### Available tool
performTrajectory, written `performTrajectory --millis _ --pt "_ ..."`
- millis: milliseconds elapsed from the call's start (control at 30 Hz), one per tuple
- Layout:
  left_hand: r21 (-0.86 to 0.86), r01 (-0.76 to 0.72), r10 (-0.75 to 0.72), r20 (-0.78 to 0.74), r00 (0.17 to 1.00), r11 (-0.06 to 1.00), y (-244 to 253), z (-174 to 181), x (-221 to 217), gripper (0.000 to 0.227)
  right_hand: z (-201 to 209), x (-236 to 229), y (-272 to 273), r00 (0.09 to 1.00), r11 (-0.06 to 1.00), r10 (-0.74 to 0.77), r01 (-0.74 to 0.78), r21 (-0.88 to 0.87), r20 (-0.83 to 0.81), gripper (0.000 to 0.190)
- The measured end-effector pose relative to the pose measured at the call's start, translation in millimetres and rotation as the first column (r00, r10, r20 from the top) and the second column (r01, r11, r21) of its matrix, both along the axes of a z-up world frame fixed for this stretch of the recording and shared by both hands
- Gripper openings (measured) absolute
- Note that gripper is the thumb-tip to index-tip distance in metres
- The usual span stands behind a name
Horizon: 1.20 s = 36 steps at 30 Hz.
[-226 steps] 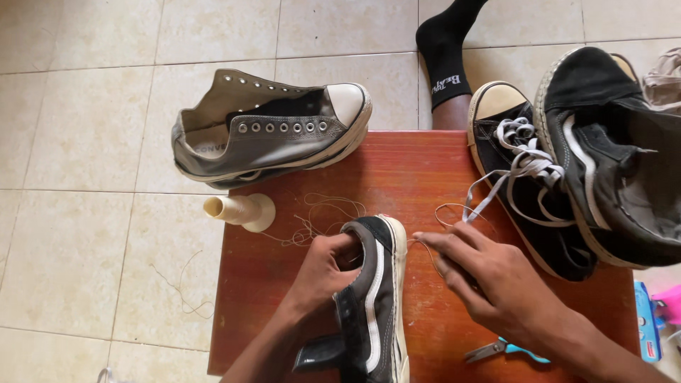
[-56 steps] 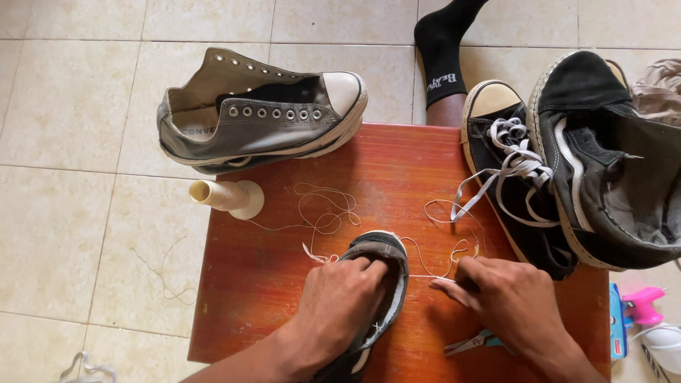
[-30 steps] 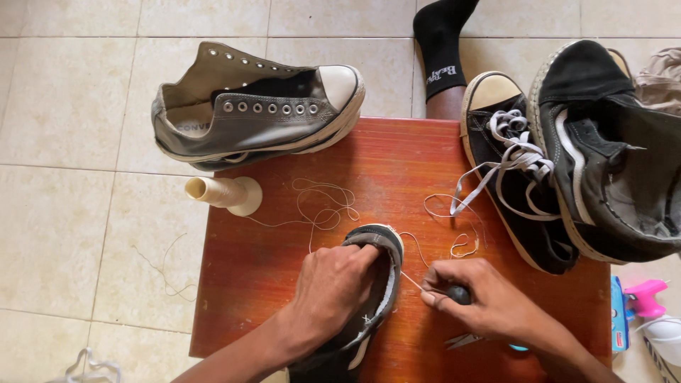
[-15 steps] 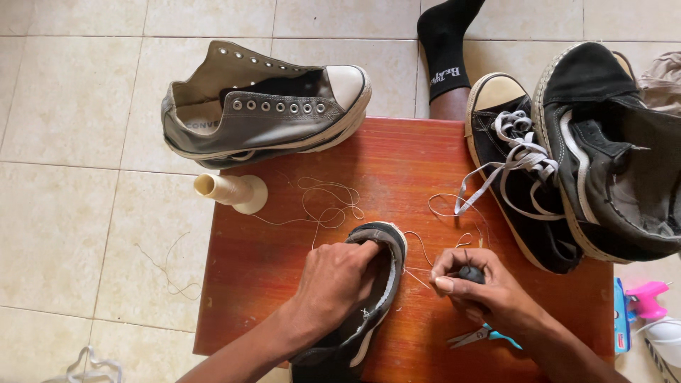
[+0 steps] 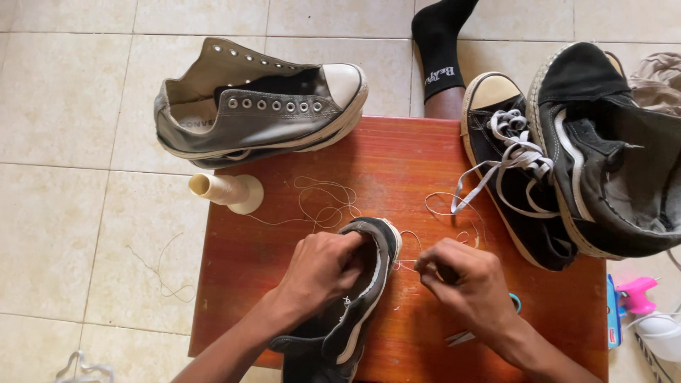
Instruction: The person sews the upper part of a shoe to its sole by hand using a needle and thread, and uses scissors to cut the thread.
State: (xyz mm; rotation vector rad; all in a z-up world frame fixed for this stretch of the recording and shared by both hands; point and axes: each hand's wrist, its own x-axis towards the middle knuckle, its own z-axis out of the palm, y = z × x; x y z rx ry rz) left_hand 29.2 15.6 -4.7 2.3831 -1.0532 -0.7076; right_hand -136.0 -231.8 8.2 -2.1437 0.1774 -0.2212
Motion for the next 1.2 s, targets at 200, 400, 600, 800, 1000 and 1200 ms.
performTrajectory --millis 200,400,600,800,1000,1200 --pt "-0.053 -0.034 0.032 -0.038 0.999 0.998 9.6 -26.9 8.6 0.026 13.8 -4.1 20.1 0.998 0.924 -0.025 0.046 -0.379 0.06 0.018" --pt "-0.142 -0.101 0.075 -0.179 0.981 0.985 11.7 -5.6 18.5 0.022 17.1 -2.6 45.6 0.992 0.864 -0.029 0.085 -0.496 0.12 0.023" --pt "-0.178 -0.088 0.06 -0.157 0.986 0.98 17.5 -34.5 21.6 0.029 17.5 -0.1 66.1 0.974 0.81 -0.171 0.224 -0.542 0.146 0.01" --pt "-0.449 -0.078 -0.093 -0.346 0.934 0.89 15.7 5.5 36.5 0.041 16.9 4.6 81.5 0.952 0.778 -0.296 0.288 -0.559 0.079 0.012" --pt "-0.426 -0.325 -0.082 -0.701 0.708 0.844 14.8 35.7 38.0 0.039 17.5 9.4 86.6 0.942 0.753 -0.332 0.292 -0.59 0.042 0.015" --pt "-0.393 -0.437 -0.085 -0.814 0.575 0.809 17.0 31.6 38.7 0.032 23.2 17.0 93.3 0.928 0.803 -0.372 0.333 -0.494 0.02 0.013"
